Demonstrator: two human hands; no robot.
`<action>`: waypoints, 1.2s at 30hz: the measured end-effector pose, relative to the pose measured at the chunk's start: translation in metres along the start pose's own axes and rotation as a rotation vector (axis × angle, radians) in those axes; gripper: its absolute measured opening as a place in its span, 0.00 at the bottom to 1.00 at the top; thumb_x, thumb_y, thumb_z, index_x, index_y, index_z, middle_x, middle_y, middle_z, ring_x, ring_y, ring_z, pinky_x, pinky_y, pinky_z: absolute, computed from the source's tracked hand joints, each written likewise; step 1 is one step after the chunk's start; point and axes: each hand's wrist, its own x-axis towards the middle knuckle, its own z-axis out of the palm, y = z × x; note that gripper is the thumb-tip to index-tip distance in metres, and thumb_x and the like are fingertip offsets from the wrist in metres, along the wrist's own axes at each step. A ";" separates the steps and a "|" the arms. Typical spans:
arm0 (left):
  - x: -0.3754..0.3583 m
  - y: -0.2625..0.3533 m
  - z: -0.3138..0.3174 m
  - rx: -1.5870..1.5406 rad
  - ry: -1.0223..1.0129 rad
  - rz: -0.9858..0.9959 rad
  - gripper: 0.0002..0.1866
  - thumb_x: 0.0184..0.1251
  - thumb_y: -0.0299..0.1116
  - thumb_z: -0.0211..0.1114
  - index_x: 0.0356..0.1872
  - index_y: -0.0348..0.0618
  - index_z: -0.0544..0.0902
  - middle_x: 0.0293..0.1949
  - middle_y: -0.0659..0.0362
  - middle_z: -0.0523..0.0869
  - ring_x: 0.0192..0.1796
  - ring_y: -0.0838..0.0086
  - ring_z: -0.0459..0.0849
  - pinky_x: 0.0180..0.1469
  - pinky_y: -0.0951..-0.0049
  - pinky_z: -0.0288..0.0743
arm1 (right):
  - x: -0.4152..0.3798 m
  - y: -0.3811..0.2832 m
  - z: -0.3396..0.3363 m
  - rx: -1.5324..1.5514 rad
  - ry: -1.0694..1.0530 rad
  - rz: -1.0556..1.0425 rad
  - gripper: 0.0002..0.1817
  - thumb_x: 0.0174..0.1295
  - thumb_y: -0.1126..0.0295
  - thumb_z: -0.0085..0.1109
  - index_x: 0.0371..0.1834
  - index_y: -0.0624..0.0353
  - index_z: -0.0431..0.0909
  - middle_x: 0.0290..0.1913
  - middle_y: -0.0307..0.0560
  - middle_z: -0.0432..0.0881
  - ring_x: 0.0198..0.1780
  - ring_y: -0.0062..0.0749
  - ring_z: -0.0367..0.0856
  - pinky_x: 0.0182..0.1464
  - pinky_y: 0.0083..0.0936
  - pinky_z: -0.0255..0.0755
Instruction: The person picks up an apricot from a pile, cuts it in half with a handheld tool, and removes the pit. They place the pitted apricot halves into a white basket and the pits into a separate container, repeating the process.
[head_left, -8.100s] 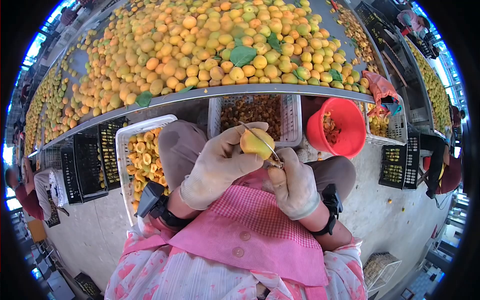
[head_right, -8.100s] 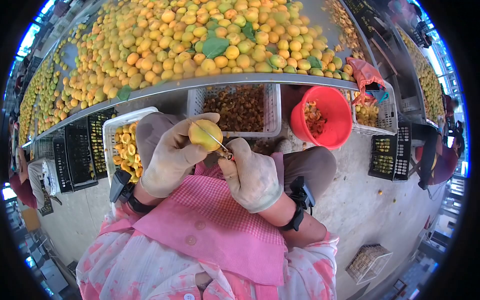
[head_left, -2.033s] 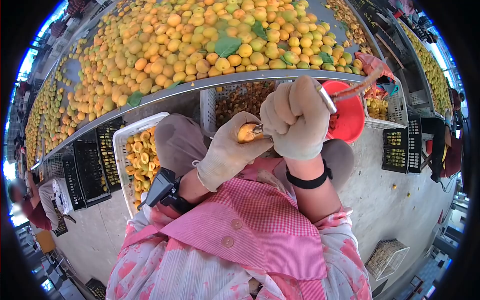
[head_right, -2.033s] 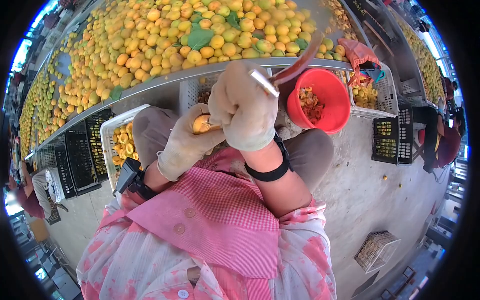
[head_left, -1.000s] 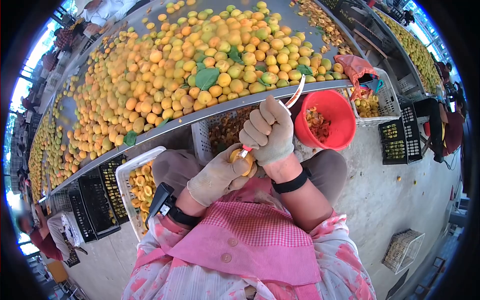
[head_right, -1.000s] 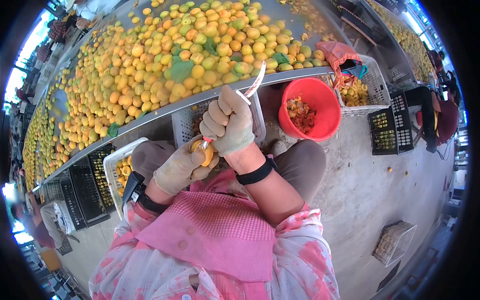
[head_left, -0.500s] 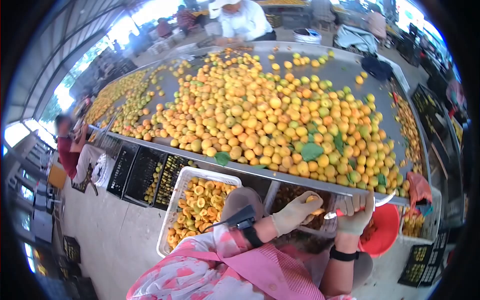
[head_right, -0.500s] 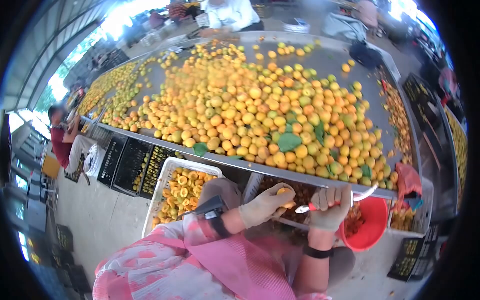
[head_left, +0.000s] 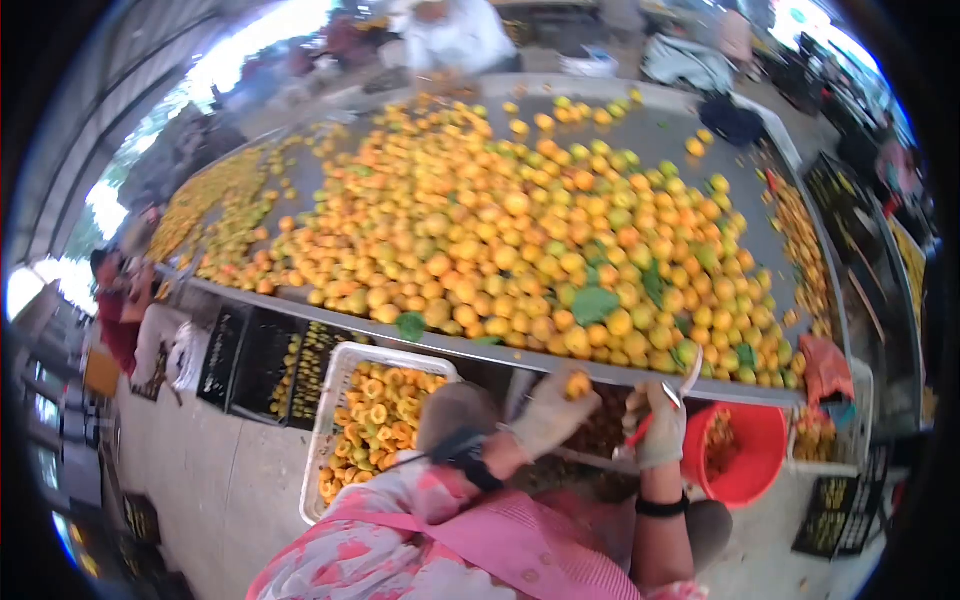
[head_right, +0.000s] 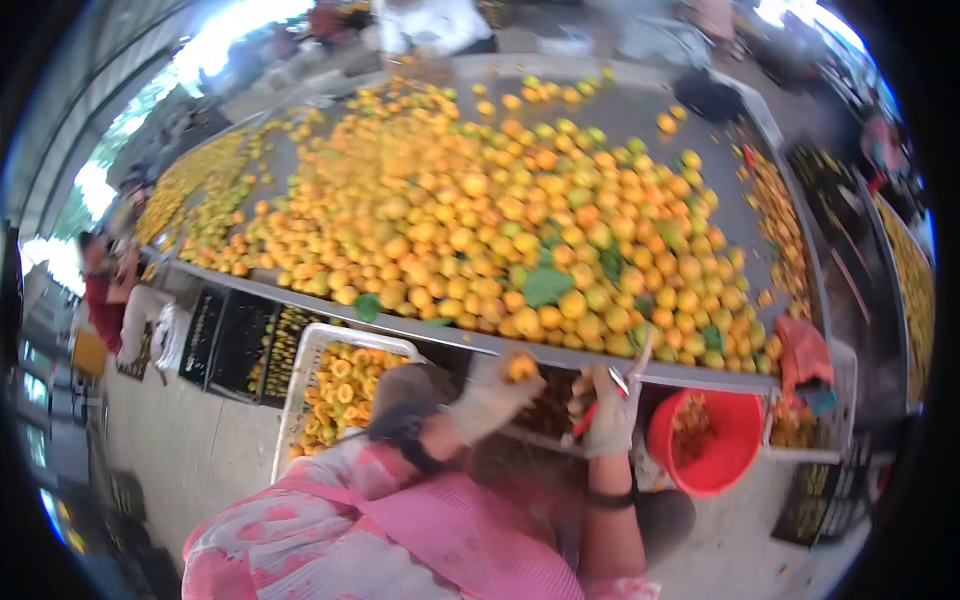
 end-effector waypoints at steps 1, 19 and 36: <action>0.000 -0.014 -0.011 0.086 0.003 0.153 0.14 0.63 0.32 0.66 0.47 0.39 0.76 0.33 0.55 0.82 0.32 0.71 0.82 0.37 0.70 0.78 | 0.004 -0.008 -0.002 0.008 0.007 0.018 0.15 0.65 0.56 0.61 0.35 0.58 0.78 0.24 0.41 0.79 0.16 0.24 0.74 0.15 0.21 0.62; -0.108 -0.084 -0.254 0.956 0.663 -0.150 0.17 0.64 0.30 0.61 0.53 0.34 0.79 0.48 0.42 0.84 0.52 0.50 0.82 0.55 0.61 0.74 | 0.185 -0.119 0.043 -0.727 0.139 -0.070 0.21 0.57 0.65 0.61 0.56 0.55 0.77 0.31 0.45 0.82 0.26 0.27 0.82 0.26 0.26 0.77; -0.028 0.042 -0.119 -0.263 0.215 0.013 0.20 0.70 0.24 0.61 0.62 0.34 0.73 0.51 0.58 0.81 0.52 0.78 0.77 0.58 0.77 0.71 | 0.118 -0.101 0.058 -0.403 -0.217 -0.247 0.34 0.54 0.70 0.64 0.66 0.65 0.68 0.32 0.44 0.83 0.21 0.20 0.75 0.20 0.15 0.63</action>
